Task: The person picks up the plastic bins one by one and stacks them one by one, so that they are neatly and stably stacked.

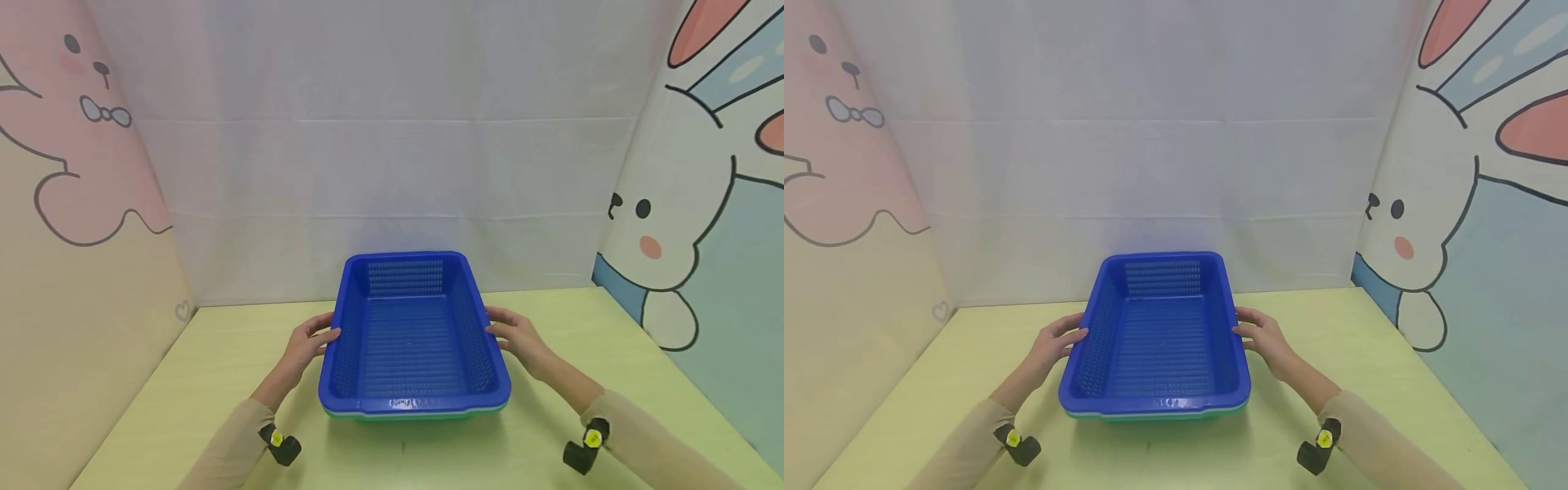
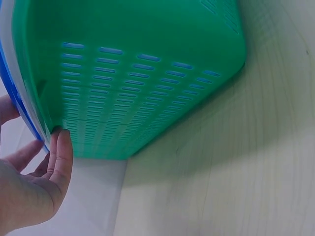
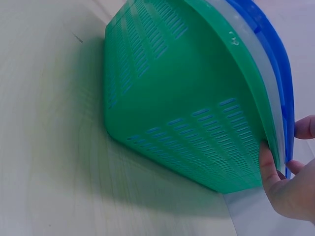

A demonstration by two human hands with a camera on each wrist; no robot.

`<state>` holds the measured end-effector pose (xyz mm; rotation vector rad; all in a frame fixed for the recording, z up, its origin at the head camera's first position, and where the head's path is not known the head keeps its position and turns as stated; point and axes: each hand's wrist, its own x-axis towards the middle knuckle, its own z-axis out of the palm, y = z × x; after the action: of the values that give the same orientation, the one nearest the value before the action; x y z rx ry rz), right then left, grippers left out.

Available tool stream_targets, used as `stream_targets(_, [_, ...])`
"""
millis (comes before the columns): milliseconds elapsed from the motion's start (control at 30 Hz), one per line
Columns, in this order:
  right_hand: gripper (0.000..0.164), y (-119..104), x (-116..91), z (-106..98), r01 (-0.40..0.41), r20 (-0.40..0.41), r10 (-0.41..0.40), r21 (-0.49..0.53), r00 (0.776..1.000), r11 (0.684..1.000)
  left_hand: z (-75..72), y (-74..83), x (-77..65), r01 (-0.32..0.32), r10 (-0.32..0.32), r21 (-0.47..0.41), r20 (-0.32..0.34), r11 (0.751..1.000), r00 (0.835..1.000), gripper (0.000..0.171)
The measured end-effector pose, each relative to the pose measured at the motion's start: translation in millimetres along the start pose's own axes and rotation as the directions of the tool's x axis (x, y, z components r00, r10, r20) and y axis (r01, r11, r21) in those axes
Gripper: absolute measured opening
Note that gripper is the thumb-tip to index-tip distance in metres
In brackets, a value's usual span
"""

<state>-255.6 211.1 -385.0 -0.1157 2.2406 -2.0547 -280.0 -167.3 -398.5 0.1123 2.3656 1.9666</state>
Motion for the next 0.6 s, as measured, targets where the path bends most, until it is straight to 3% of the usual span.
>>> stream_targets(600, [0.052, 1, -5, -17, -0.001, 0.013, 0.001, 0.008, 1.000, 1.000, 18.4, 2.1, 0.6, 0.002, -0.002, -0.029, -0.012, 1.000, 1.000, 0.046])
